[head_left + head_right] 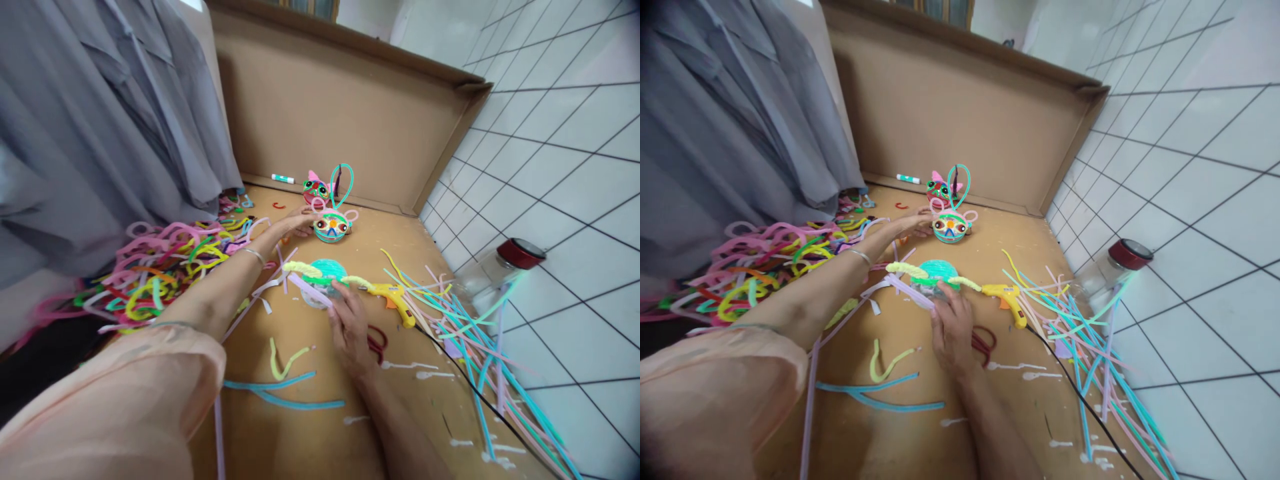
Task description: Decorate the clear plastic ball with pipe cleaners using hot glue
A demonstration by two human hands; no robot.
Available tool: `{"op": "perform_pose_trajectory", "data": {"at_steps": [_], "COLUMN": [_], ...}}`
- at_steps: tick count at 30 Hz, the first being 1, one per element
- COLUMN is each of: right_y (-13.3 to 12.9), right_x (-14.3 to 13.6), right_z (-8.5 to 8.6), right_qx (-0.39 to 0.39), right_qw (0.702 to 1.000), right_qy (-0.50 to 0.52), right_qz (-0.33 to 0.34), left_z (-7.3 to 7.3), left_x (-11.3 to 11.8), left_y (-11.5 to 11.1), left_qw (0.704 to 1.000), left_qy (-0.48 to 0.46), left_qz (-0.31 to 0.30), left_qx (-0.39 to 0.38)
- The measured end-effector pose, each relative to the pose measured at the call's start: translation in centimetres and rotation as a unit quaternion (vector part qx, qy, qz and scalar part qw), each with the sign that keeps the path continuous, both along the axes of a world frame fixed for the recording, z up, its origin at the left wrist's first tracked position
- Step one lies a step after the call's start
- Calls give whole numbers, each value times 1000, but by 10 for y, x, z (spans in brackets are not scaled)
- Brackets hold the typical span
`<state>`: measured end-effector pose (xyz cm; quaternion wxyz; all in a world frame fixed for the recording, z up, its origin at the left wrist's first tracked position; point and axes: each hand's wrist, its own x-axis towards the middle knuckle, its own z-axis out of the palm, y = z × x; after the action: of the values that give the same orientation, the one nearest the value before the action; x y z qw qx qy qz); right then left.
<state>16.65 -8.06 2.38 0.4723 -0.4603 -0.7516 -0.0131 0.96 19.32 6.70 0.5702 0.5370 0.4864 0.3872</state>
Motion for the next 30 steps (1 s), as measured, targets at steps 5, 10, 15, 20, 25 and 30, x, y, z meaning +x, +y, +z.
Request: {"op": "perform_pose_trajectory", "data": {"at_steps": [5, 10, 15, 20, 25, 30], "right_y": [3, 8, 11, 13, 14, 16], "right_x": [1, 3, 4, 5, 5, 6], "right_z": [-6, -12, -14, -12, -10, -11], "right_qx": [-12, -14, -10, -6, 2, 8], "right_qw": [1000, 998, 997, 996, 996, 997], "right_qy": [26, 52, 73, 92, 90, 74], "right_qz": [12, 19, 19, 11, 15, 11], "left_z": [21, 26, 12, -7, -19, -29], "left_x": [-7, -9, -11, -8, 3, 7], "left_y": [-29, -78, -147, -214, -246, -243], "left_qw": [985, 968, 921, 888, 920, 930], "left_qy": [-46, -62, -78, -39, -35, 48], "left_qz": [166, 233, 307, 293, 184, 90], "left_qx": [5, 73, 228, 351, 345, 352]}}
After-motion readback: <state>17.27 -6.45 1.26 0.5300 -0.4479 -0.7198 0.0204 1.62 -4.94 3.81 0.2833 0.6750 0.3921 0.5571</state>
